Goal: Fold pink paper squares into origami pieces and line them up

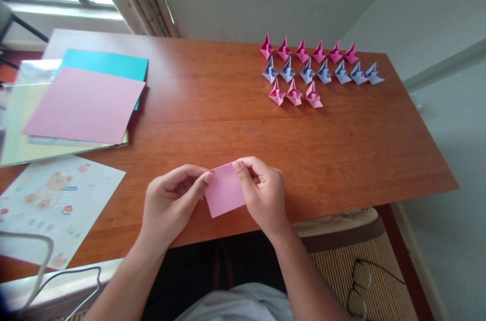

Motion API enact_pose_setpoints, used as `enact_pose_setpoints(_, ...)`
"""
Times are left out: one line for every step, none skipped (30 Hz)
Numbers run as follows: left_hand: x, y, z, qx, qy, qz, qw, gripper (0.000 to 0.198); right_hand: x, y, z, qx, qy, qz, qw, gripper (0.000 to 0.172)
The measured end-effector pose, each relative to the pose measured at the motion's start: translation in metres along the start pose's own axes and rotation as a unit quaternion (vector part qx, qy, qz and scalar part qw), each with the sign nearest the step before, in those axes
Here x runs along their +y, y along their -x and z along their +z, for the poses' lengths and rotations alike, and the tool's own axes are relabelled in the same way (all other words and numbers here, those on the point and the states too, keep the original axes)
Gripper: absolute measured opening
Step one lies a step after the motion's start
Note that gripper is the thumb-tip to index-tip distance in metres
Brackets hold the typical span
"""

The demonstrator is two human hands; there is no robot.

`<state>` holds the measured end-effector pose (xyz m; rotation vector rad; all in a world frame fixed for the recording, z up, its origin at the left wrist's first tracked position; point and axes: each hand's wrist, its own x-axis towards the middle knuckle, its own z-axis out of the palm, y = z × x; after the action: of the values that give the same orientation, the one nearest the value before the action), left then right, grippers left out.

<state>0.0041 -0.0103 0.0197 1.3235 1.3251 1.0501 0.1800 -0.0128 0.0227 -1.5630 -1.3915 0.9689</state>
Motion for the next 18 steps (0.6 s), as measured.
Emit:
enact_pose_setpoints(0.0001, 0.0001, 0.0001, -0.003, -0.002, 0.000, 1.000, 0.020, -0.0006, -0.0001, 0.0004, 0.005, 0.009, -0.007, 1.000, 0.030)
enact_pose_setpoints(0.0004, 0.0002, 0.0002, -0.006, -0.003, -0.002, 1.000, 0.021, -0.0008, -0.0001, 0.0001, 0.008, 0.012, -0.010, 1.000, 0.030)
enact_pose_setpoints(0.0009, 0.0001, 0.0004, -0.009, -0.003, -0.004, 1.000, 0.022, -0.0005, 0.0002, -0.0008, 0.008, 0.008, -0.009, 1.000, 0.031)
enact_pose_setpoints(0.0015, 0.0000, 0.0006, -0.013, -0.001, -0.007, 1.000, 0.022, 0.0001, 0.0006, -0.0018, 0.008, -0.001, -0.003, 1.000, 0.032)
enact_pose_setpoints(0.0020, -0.0001, 0.0009, -0.015, 0.000, -0.008, 1.000, 0.022, 0.0008, 0.0012, -0.0029, 0.009, -0.013, 0.004, 1.000, 0.033)
enact_pose_setpoints(0.0025, -0.0002, 0.0011, -0.017, 0.001, -0.010, 1.000, 0.022, 0.0017, 0.0019, -0.0039, 0.009, -0.023, 0.011, 1.000, 0.034)
enact_pose_setpoints(0.0029, -0.0003, 0.0013, -0.018, 0.003, -0.010, 1.000, 0.022, 0.0025, 0.0027, -0.0045, 0.010, -0.029, 0.015, 0.999, 0.034)
enact_pose_setpoints(0.0031, -0.0003, 0.0015, -0.021, 0.005, -0.009, 1.000, 0.021, 0.0031, 0.0034, -0.0049, 0.012, -0.030, 0.015, 0.999, 0.034)
enact_pose_setpoints(0.0032, -0.0004, 0.0015, -0.025, 0.007, -0.009, 1.000, 0.021, 0.0036, 0.0040, -0.0049, 0.017, -0.026, 0.010, 0.999, 0.033)
enact_pose_setpoints(0.0032, -0.0005, 0.0015, -0.028, 0.009, -0.009, 1.000, 0.020, 0.0038, 0.0044, -0.0047, 0.025, -0.020, 0.004, 0.999, 0.032)
enact_pose_setpoints(0.0032, -0.0005, 0.0013, -0.028, 0.011, -0.009, 1.000, 0.020, 0.0039, 0.0047, -0.0042, 0.031, -0.014, -0.003, 0.999, 0.030)
enact_pose_setpoints(0.0032, -0.0005, 0.0012, -0.025, 0.013, -0.008, 1.000, 0.019, 0.0039, 0.0049, -0.0037, 0.033, -0.010, -0.007, 0.999, 0.029)
enact_pose_setpoints(0.0032, -0.0005, 0.0009, -0.017, 0.015, -0.008, 1.000, 0.018, 0.0039, 0.0049, -0.0031, 0.032, -0.010, -0.009, 0.999, 0.028)
enact_pose_setpoints(0.0033, -0.0004, 0.0007, -0.004, 0.018, -0.009, 1.000, 0.018, 0.0039, 0.0048, -0.0027, 0.024, -0.012, -0.007, 1.000, 0.028)
enact_pose_setpoints(0.0033, -0.0003, 0.0004, 0.012, 0.021, -0.010, 1.000, 0.017, 0.0040, 0.0047, -0.0025, 0.012, -0.016, -0.002, 1.000, 0.028)
enact_pose_setpoints(0.0032, 0.0000, 0.0003, 0.030, 0.026, -0.012, 0.999, 0.016, 0.0041, 0.0046, -0.0026, -0.002, -0.018, 0.001, 1.000, 0.029)
enact_pose_setpoints(0.0032, 0.0002, 0.0001, 0.047, 0.032, -0.014, 0.998, 0.015, 0.0043, 0.0045, -0.0029, -0.015, -0.015, 0.000, 1.000, 0.030)
enact_pose_setpoints(0.0031, 0.0005, 0.0001, 0.060, 0.039, -0.016, 0.997, 0.014, 0.0044, 0.0044, -0.0033, -0.023, -0.004, -0.006, 1.000, 0.030)
